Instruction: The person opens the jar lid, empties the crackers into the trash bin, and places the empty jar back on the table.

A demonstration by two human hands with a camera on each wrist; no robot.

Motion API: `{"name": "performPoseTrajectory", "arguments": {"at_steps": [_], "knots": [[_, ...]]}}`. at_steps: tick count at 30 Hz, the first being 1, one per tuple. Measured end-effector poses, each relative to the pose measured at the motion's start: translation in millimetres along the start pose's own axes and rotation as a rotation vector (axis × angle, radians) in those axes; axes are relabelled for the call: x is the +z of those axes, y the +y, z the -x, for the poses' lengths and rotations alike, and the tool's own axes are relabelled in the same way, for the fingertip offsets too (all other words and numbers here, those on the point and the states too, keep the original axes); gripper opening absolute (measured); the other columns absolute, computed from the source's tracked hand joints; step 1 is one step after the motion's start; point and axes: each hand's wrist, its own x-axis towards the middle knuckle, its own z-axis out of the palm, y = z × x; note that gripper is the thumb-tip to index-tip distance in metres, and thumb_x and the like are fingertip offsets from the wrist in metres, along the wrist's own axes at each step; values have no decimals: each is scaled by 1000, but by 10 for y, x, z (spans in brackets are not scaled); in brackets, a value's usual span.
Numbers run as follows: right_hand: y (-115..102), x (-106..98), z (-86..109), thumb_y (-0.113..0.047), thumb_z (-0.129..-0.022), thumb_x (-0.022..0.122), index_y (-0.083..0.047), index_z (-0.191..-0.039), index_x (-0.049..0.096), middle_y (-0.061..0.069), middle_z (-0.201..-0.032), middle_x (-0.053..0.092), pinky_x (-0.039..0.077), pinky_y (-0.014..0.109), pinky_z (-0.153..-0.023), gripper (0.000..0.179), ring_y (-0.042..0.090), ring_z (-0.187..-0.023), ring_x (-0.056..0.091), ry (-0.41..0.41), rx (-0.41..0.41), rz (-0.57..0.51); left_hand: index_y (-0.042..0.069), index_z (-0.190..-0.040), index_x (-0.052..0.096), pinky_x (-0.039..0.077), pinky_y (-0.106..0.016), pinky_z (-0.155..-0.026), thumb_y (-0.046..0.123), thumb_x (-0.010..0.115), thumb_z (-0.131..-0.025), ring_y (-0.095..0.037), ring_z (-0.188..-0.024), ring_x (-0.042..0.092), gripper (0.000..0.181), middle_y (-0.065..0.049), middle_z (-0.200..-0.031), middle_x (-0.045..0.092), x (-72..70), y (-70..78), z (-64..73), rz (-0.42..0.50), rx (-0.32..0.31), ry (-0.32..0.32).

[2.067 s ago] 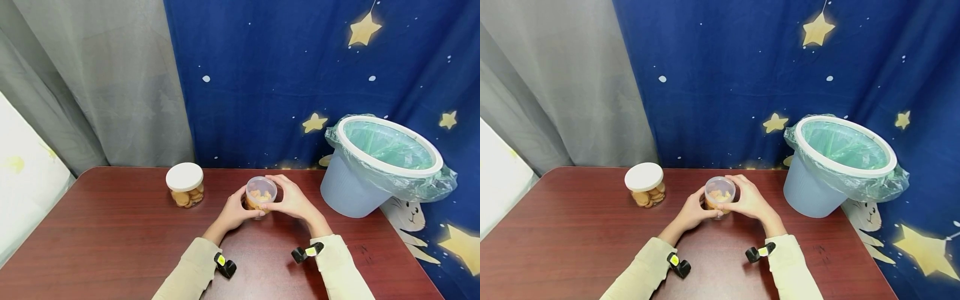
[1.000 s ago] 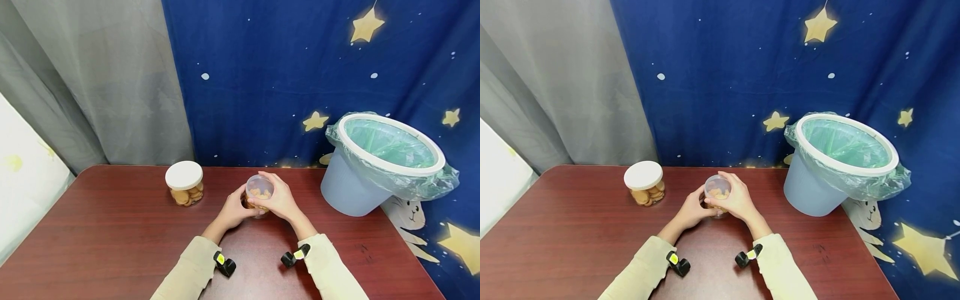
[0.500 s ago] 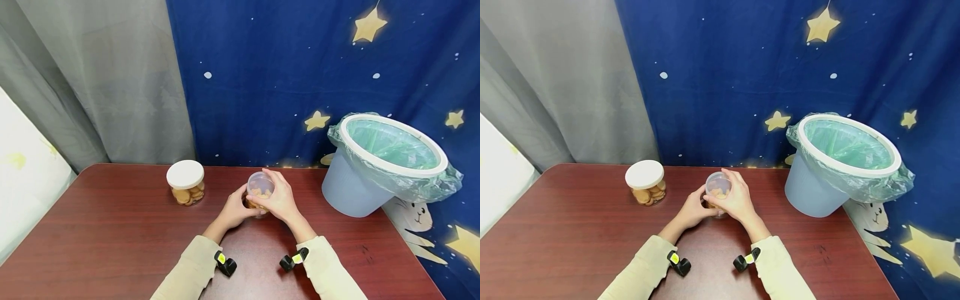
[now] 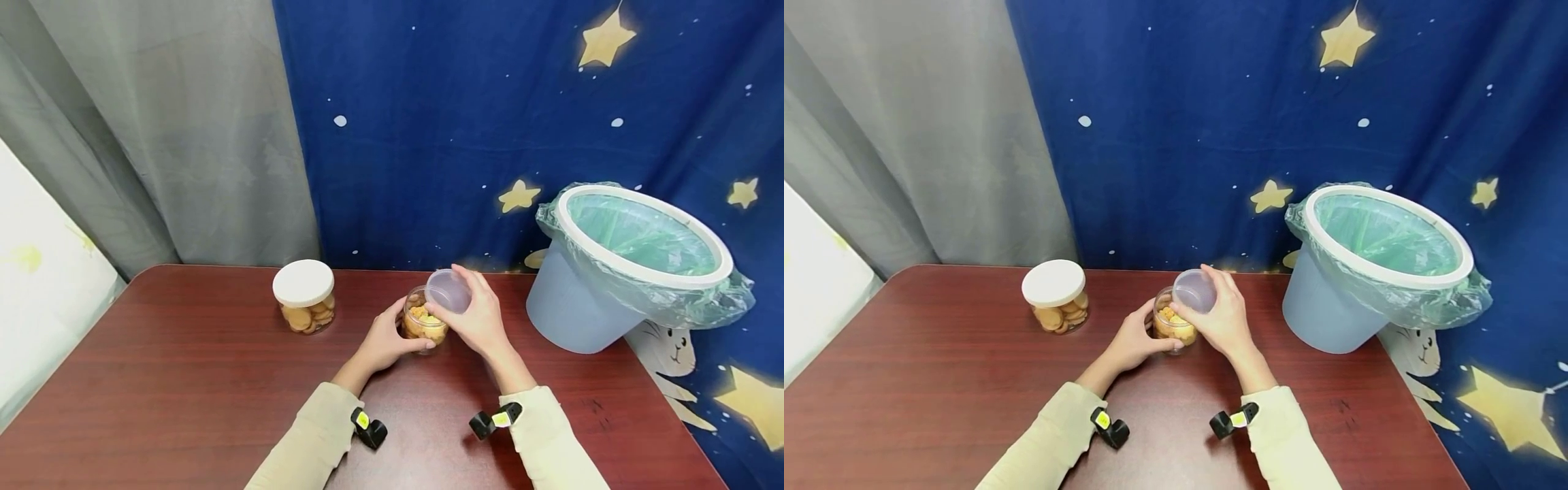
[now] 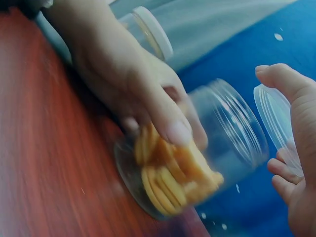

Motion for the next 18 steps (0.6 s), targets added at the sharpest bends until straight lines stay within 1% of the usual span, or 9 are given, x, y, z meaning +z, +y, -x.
{"name": "performPoseTrajectory", "arguments": {"at_steps": [5, 9, 13, 18], "knots": [[172, -132, -11, -42, -73, 90, -13, -142, 54, 12, -136, 60, 52, 51, -98, 83, 30, -122, 59, 13, 75, 31, 25, -147, 49, 52, -34, -102, 33, 95, -69, -11, -119, 64, 91, 4, -135, 65, -2, 7, 5, -12, -16, 3], [325, -199, -15, -45, -75, 87, -13, -143, 52, 13, -138, 58, 51, 53, -99, 83, 31, -122, 57, -1, 128, 69, 25, -148, 48, 51, -36, -104, 32, 95, -69, -11, -121, 63, 92, 4, -135, 66, -2, 9, 1, -10, -25, -2], [446, -214, -19, -45, -77, 85, -10, -143, 51, 15, -139, 56, 50, 53, -101, 83, 33, -123, 56, -23, 165, 95, 23, -149, 47, 50, -38, -106, 31, 95, -69, -12, -124, 62, 93, 3, -137, 64, -6, 11, 5, -1, -26, -3], [575, -163, -4, -46, -78, 83, -8, -144, 51, 17, -140, 55, 48, 53, -102, 83, 35, -123, 56, -60, 206, 108, 21, -150, 46, 49, -40, -108, 31, 94, -70, -14, -127, 61, 94, 2, -139, 63, -10, 13, 11, 7, -24, 0]]}}
